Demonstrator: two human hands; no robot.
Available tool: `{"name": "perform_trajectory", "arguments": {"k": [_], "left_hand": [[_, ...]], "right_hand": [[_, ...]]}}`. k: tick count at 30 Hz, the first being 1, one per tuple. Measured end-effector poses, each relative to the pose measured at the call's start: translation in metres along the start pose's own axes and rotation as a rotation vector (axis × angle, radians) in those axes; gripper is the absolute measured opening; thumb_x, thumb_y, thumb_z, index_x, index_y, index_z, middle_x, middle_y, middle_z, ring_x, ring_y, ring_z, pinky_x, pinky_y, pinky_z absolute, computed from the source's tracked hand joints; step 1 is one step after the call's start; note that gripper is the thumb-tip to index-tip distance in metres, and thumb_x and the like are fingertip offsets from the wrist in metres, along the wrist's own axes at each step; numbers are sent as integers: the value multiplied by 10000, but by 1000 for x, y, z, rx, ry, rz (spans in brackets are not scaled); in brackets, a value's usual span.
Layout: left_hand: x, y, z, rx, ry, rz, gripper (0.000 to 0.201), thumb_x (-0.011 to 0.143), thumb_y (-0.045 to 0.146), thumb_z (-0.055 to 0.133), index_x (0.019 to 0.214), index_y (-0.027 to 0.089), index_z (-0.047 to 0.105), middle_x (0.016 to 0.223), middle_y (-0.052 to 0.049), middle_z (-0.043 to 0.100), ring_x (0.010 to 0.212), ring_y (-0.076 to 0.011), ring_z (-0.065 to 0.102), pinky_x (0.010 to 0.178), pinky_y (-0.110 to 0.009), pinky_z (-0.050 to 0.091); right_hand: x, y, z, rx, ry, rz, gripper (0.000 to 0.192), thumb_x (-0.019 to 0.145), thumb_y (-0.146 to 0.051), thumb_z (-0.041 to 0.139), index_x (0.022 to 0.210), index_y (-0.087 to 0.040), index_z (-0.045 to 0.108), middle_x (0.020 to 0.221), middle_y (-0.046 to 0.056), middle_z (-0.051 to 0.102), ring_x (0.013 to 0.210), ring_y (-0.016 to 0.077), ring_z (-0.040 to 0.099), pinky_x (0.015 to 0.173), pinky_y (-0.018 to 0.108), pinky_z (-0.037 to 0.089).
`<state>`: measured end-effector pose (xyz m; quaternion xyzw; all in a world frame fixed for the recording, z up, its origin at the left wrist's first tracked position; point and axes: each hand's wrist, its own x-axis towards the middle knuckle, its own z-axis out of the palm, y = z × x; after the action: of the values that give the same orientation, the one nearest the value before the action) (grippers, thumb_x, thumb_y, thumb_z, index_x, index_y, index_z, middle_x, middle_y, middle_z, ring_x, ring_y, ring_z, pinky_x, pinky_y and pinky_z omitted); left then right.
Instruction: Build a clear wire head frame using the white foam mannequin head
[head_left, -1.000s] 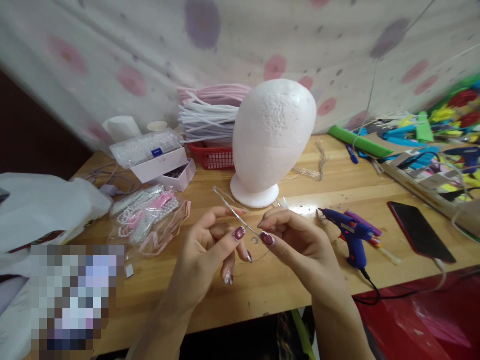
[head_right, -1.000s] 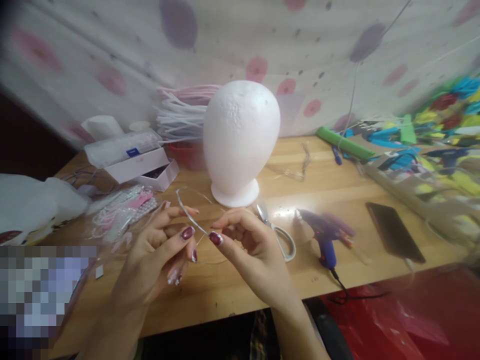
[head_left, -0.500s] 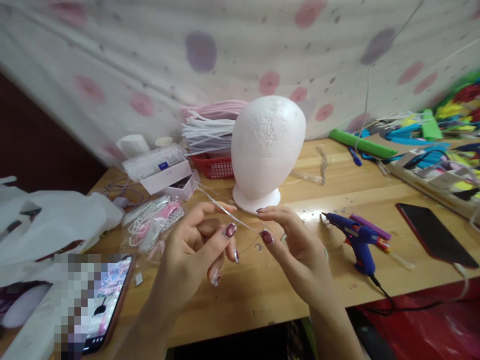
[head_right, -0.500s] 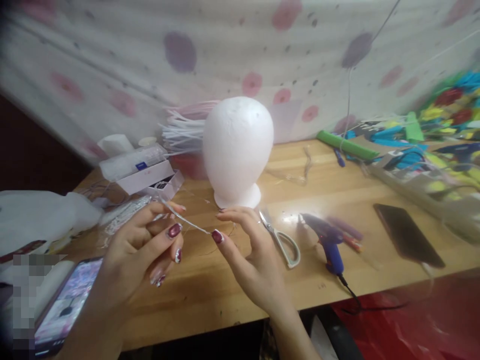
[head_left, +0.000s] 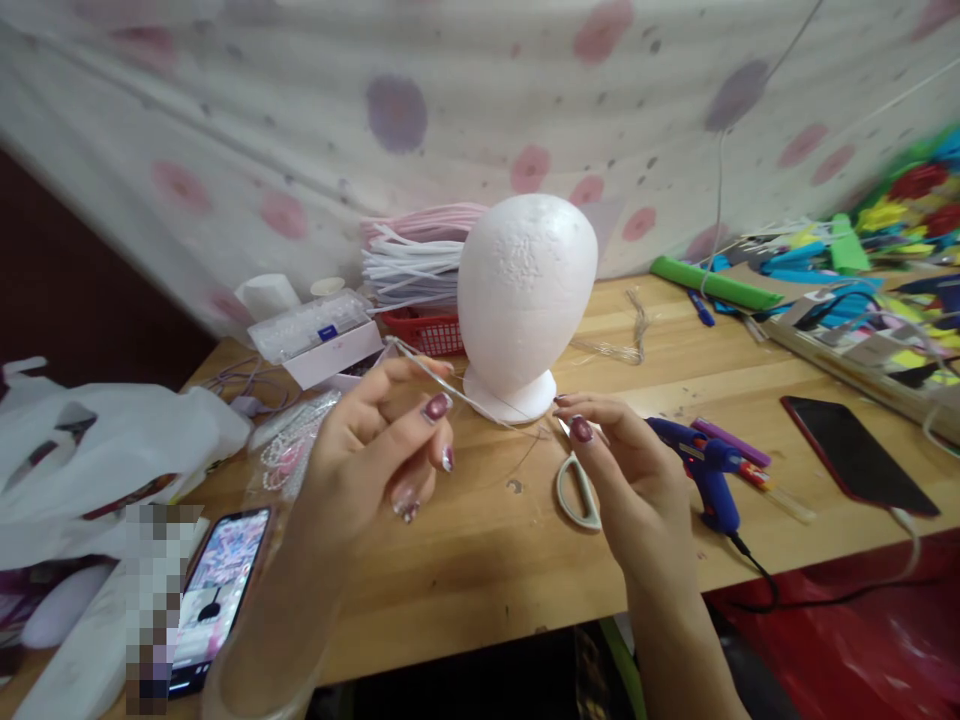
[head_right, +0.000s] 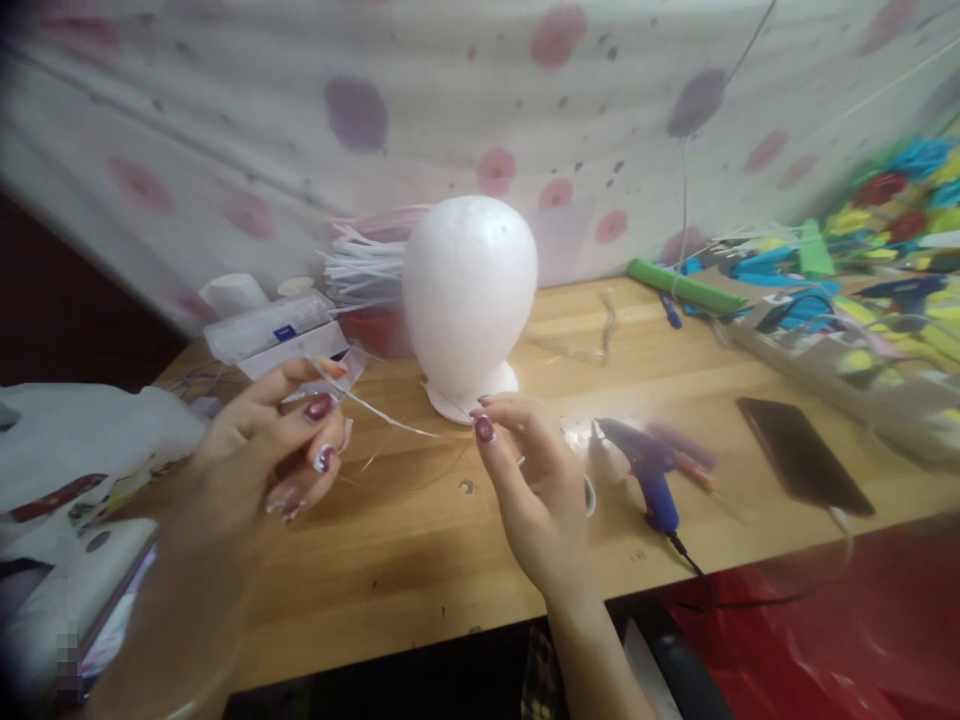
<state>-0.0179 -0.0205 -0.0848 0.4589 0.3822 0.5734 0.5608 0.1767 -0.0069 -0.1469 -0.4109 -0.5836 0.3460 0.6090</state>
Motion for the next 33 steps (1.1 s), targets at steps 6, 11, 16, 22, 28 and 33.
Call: {"name": "perform_trajectory", "arguments": {"k": [6,11,16,22,28,33], "left_hand": [[4,28,0,-13,55,70,139,794,223,715,925,232,669,536,71,579,277,-4,312,313,-147,250],[-4,34,-2,-13,99,82,160,786,208,719,940,226,678,527,79,541,283,8,255,308,-131,216],[-16,26,-8,-27,89,91,162,747,239,764,888,238,684,492,81,538,265,3,221,258,-117,180],[-43,-2,-24,30,158,220,122,832,300,724,941,269,677,436,88,531,275,-17,292,302,-126,227],[-55,-19,-43,51,153,337,140,830,296,730,965,270,700,425,81,540,299,-41,347,305,-139,225],[-50,-29,-51,92,218,368,117,805,323,760,906,262,760,439,57,538,347,-52,398,327,-136,228]], "right_hand": [[-4,13,4,69,215,110,120,909,-364,650,974,-270,685,1039,21,687,1044,196,627,972,382,469],[-25,33,26,225,138,295,226,853,-379,695,1021,-248,620,1043,49,663,1010,203,634,937,387,508],[-46,36,61,421,-187,375,335,821,-377,719,1096,-247,580,1106,76,665,1007,197,650,876,351,554],[-62,41,71,366,-373,322,205,943,-391,582,979,-209,667,948,69,724,903,192,690,863,360,556],[-69,50,64,183,-359,239,206,958,-344,549,957,-208,704,924,76,753,873,204,720,803,340,566],[-67,49,64,95,-319,199,221,941,-350,567,944,-207,735,916,94,778,871,236,743,802,362,581]]}}
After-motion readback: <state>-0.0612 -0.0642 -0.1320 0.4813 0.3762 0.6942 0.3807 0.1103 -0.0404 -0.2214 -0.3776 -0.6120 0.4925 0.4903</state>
